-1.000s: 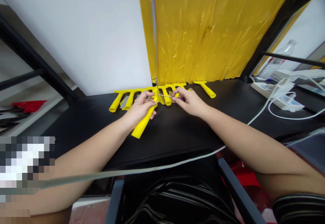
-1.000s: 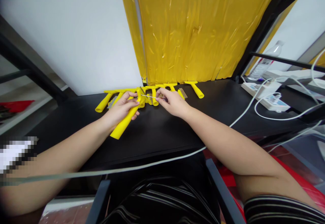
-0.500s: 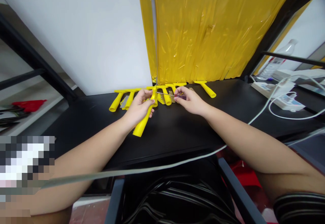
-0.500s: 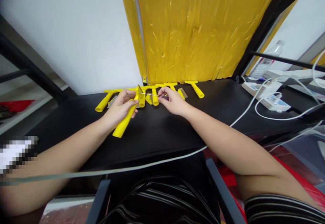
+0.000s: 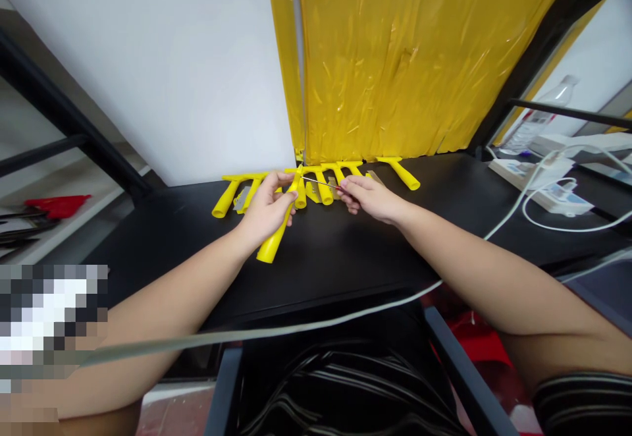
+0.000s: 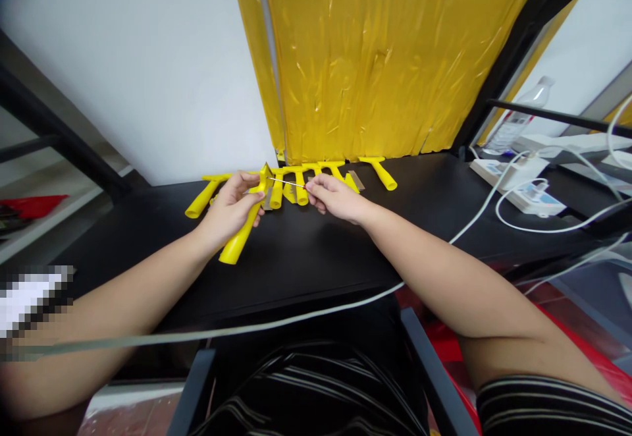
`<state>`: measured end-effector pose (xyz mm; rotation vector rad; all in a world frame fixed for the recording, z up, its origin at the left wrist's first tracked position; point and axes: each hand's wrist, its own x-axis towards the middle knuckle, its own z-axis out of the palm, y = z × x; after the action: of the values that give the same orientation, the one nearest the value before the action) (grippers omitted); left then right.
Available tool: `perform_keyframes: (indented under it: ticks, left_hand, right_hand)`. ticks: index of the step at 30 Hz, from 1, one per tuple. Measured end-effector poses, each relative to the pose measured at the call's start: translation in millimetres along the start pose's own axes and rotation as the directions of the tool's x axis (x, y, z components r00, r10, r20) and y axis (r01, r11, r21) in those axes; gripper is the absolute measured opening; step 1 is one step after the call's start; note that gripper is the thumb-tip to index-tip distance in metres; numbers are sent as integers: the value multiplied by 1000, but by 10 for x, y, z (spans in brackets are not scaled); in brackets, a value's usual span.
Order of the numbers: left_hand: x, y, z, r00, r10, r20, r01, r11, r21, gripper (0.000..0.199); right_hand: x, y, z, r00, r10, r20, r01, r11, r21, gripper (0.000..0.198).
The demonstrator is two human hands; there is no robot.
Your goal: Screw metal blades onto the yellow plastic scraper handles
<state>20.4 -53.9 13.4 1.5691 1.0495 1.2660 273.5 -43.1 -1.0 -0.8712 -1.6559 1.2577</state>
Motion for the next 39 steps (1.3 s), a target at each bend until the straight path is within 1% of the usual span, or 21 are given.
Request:
perform_keyframes:
  ticks: [2,3,5,7,9,11,13,15,17,21,23,25,28,30,33,35,37,39]
  left_hand:
    - [-4,-12,0,1000,17,5,-17,1000,22,30]
    - [-6,-15,-1,1000,24,10,-25,999,31,30]
    - [-7,-17,-4,999,36,18,-37,998,43,30]
    - [0,-14,-11,999,43,15,-44,998,54,28]
    - [10,-8,-20,999,48,7,-48,997,56,27]
    - [18,-6,-27,999,49,2,-49,998,49,27]
    - [21,-16,-34,999,50,1,-50,998,43,27]
    - [22,-40,-42,999,50,7,-50,998,48,28]
    - [26,-72,-54,999,47,22,-48,997,57,29]
    - [47,-103,-84,998,46,30,-48,997,67,32]
    - [51,-87,-90,999,42,30,-44,996,71,32]
    - [44,-59,-84,999,44,30,-46,996,81,31]
    - [17,-24,-59,997,75,36,-78,993,90,29]
    - [0,-12,-43,994,97,43,-101,991,85,28]
    - [-7,-1,-34,993,112,36,-115,990,83,26]
    - [-7,8,-38,992,122,20,-123,989,77,25]
    - [-10,17,-45,991,132,5,-132,989,63,24]
    - [-21,23,-48,990,142,-1,-142,988,55,24]
  right_hand:
    - [1,-16,-1,997,82,-18,-82,997,-16,41]
    - [-4,-21,2,994,102,-39,-103,994,-35,44]
    - [-20,-28,11,994,72,-76,-78,994,-72,42]
    - [-37,-29,23,997,-18,-69,11,995,-99,38]
    - [-44,-25,30,993,-100,-62,91,987,-133,43]
    - [-34,-17,27,987,-133,-86,115,975,-188,43]
    - [-14,-8,17,988,-114,-105,86,968,-236,43]
    - [1,-1,6,993,-71,-95,43,961,-272,51]
    - [-1,1,3,995,-51,-88,24,957,-288,56]
    - [-43,-6,23,988,-119,-97,89,960,-266,40]
    - [-51,-11,32,981,-156,-115,115,946,-302,41]
    - [-40,-13,30,976,-159,-146,96,926,-364,41]
    - [-11,-8,14,982,-108,-153,38,915,-401,55]
    - [-6,0,8,986,-99,-135,41,926,-376,59]
    - [-28,7,17,983,-155,-99,117,944,-310,44]
    - [-47,2,27,977,-191,-98,152,939,-308,40]
    - [-53,-13,31,971,-197,-135,136,921,-364,36]
    - [-44,-29,26,968,-190,-164,105,899,-425,36]
